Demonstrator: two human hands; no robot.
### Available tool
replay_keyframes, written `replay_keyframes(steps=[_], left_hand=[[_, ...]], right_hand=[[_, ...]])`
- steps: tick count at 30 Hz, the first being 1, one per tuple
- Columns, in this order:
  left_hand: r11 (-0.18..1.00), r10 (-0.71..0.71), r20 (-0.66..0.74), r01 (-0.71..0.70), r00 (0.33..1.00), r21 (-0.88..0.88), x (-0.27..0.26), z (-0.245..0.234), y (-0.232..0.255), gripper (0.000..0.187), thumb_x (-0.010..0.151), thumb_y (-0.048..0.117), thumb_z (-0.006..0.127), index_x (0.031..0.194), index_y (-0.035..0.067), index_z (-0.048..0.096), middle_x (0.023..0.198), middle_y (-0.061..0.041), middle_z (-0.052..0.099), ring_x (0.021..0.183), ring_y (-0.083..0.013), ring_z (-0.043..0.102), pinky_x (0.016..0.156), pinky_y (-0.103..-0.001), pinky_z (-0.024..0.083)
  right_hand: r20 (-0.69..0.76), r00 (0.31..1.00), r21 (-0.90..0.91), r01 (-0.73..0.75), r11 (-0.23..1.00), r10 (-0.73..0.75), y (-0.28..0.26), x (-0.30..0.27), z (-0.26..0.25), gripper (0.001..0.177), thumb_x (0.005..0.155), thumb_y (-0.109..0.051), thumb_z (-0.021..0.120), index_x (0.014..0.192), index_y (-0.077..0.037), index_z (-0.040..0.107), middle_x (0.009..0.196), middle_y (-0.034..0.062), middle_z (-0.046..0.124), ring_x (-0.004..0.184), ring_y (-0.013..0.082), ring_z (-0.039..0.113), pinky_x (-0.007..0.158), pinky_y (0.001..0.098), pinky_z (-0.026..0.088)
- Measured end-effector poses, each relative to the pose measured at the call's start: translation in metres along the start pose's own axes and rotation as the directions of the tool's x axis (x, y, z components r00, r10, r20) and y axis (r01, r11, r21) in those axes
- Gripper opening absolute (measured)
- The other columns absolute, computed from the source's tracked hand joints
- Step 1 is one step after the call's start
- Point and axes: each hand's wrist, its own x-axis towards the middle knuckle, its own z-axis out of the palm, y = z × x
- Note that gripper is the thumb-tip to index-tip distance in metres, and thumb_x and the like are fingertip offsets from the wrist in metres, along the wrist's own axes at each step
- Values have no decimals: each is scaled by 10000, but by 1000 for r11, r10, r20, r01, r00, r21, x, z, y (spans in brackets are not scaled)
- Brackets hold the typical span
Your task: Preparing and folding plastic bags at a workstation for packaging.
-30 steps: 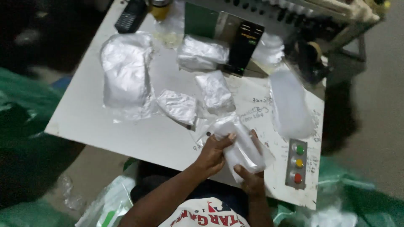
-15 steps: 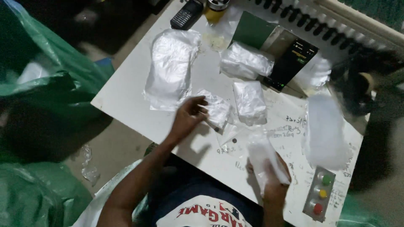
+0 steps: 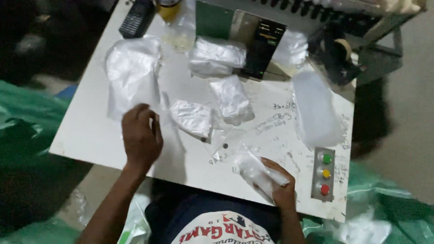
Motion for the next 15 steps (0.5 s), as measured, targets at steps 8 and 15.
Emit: replay_keyframes(steps=[8, 15], left_hand=[[56, 13, 798, 796, 603, -603, -9, 86, 181, 304, 986, 349, 436, 1119, 107, 563, 1344, -154, 656, 1222, -299, 631, 975, -421, 498], [-669, 112, 993, 737, -22, 92, -14, 135, 195, 155, 1013, 239, 539, 1021, 85, 534, 1127, -200, 690, 1011, -343, 734, 947, -500, 588]], right_hand=[[-863, 503, -215, -309, 927, -32, 11, -10, -137, 468, 872, -217, 799, 1262, -68, 587, 1234, 161, 666, 1026, 333, 656, 830, 460, 550], [-140, 753, -864, 224, 451, -643, -38, -53, -110, 77, 1035, -17, 700, 1092, 16, 739, 1084, 217, 673, 897, 369, 637, 719, 434, 493]])
